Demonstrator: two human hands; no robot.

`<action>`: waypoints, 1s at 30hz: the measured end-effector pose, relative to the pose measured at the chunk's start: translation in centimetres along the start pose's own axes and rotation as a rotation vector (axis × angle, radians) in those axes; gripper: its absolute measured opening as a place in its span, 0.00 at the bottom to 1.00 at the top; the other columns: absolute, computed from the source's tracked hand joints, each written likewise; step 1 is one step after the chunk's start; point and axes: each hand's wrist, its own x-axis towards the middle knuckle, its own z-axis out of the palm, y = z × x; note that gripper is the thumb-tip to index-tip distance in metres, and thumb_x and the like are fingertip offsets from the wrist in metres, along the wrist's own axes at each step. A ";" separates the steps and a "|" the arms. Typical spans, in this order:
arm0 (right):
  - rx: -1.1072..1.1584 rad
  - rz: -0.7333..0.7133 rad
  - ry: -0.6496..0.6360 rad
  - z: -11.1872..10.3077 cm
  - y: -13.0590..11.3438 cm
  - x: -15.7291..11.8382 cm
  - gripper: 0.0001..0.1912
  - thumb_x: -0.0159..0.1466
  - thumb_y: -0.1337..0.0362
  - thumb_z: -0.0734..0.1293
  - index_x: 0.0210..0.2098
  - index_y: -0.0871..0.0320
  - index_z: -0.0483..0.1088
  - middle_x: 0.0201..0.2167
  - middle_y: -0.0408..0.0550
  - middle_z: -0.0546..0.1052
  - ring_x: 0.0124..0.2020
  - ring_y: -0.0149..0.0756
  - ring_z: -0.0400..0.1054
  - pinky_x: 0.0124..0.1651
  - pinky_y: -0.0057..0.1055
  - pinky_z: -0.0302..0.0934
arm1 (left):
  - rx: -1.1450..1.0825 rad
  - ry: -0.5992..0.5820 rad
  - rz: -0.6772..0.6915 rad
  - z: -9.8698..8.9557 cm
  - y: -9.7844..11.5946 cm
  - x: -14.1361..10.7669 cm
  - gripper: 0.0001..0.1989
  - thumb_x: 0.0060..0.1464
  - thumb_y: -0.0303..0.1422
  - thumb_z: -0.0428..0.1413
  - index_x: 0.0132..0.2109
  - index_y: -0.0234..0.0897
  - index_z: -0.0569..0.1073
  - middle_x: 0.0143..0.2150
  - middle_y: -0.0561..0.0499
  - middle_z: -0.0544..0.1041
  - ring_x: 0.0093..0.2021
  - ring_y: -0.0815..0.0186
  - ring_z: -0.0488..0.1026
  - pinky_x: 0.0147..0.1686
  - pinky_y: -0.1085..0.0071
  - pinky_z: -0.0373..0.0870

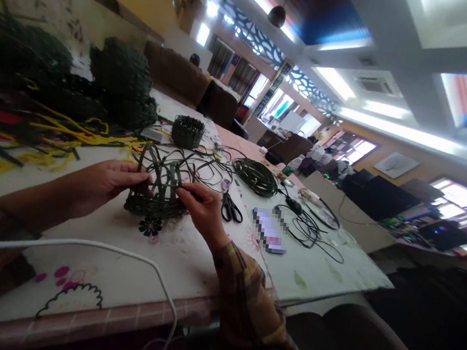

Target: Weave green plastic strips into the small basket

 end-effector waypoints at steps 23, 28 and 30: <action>-0.400 -0.363 -0.055 -0.7 -1.0 -0.4 0.12 0.70 0.59 0.63 0.49 0.57 0.73 0.35 0.47 0.72 0.36 0.33 0.66 0.42 0.32 0.64 | 0.005 -0.056 -0.011 0.1 -1.0 0.6 0.21 0.36 0.44 0.69 0.32 0.37 0.73 0.32 0.50 0.77 0.33 0.61 0.72 0.34 0.67 0.66; -0.724 -0.451 -0.168 0.0 -1.0 -1.0 0.30 0.62 0.45 0.70 0.60 0.49 0.71 0.42 0.51 0.71 0.43 0.41 0.65 0.51 0.38 0.64 | -0.041 -0.060 -0.023 -0.3 -1.4 0.8 0.20 0.37 0.44 0.69 0.32 0.37 0.72 0.31 0.50 0.77 0.32 0.61 0.72 0.33 0.67 0.67; -0.811 -0.423 -0.175 0.4 -1.0 -1.3 0.32 0.60 0.42 0.70 0.60 0.47 0.72 0.43 0.52 0.70 0.45 0.42 0.64 0.52 0.40 0.64 | -0.053 -0.041 -0.030 -0.3 -1.4 0.8 0.21 0.36 0.44 0.69 0.32 0.37 0.73 0.31 0.50 0.77 0.33 0.61 0.73 0.33 0.67 0.67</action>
